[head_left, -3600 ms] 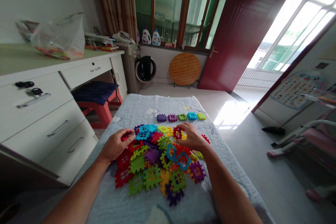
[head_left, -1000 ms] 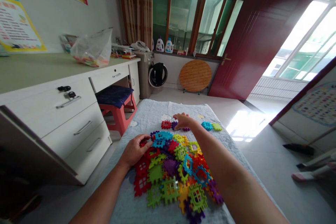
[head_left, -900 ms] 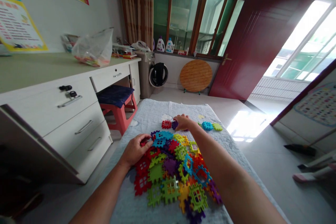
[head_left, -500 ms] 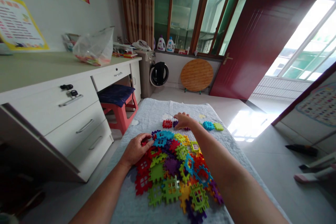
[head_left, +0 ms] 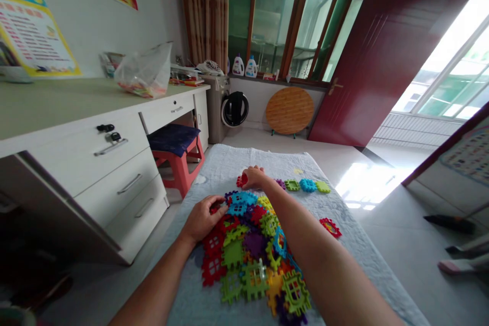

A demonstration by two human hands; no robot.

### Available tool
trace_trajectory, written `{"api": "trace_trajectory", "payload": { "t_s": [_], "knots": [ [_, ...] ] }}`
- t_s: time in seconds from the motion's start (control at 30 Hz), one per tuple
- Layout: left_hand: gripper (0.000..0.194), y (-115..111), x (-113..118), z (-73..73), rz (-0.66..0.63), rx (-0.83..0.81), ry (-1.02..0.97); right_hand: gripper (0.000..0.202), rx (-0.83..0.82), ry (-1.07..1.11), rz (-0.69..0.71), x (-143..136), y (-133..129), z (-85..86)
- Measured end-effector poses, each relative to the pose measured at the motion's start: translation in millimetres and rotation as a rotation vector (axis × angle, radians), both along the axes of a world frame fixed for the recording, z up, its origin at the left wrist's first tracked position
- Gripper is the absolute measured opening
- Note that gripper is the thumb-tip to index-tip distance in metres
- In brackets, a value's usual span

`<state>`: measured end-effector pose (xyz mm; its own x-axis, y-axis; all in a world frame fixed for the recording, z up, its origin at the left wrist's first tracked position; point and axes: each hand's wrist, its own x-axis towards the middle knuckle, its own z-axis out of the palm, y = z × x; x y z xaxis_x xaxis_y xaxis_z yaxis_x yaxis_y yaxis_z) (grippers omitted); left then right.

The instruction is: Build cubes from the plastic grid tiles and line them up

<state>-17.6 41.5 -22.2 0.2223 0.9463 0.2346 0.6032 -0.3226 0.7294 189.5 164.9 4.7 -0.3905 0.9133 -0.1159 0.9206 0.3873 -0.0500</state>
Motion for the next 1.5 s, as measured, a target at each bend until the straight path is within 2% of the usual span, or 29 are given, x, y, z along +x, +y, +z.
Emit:
{"api": "trace_trajectory", "payload": {
  "t_s": [0.13,0.33,0.43,0.67,0.93,1.1,1.2,1.33,1.43,1.5],
  "knots": [
    [0.038,-1,1,1.2,-0.001,-0.023,-0.013,0.062,-0.011,0.02,-0.012,11,2,9.7],
    [0.039,1,1,0.4,-0.005,-0.028,-0.012,0.062,-0.027,-0.002,-0.047,48,-2,32.3],
    [0.038,0,0,1.2,-0.006,-0.015,-0.001,0.069,-0.093,-0.095,-0.027,55,-8,27.8],
    [0.036,-2,1,3.3,0.003,0.0,0.004,0.052,-0.05,-0.107,-0.027,52,-11,11.0],
    [0.038,0,0,0.0,0.007,0.006,0.006,0.053,-0.058,-0.103,-0.033,45,-6,9.5],
    [0.04,2,-2,-4.2,-0.002,-0.01,0.0,0.07,-0.044,-0.003,-0.066,53,-17,18.4],
    [0.041,1,-1,-3.4,-0.002,-0.019,-0.006,0.069,0.047,0.202,-0.099,77,-35,30.4],
    [0.043,-2,-1,2.4,0.024,-0.033,0.006,0.055,0.271,0.444,-0.195,134,-77,42.9],
    [0.046,-3,-1,6.3,0.077,-0.029,0.016,0.046,0.378,0.578,-0.336,183,-118,43.5],
    [0.046,-2,-1,6.8,0.102,0.004,0.025,0.041,0.377,0.574,-0.427,209,-147,39.2]
  ]
}}
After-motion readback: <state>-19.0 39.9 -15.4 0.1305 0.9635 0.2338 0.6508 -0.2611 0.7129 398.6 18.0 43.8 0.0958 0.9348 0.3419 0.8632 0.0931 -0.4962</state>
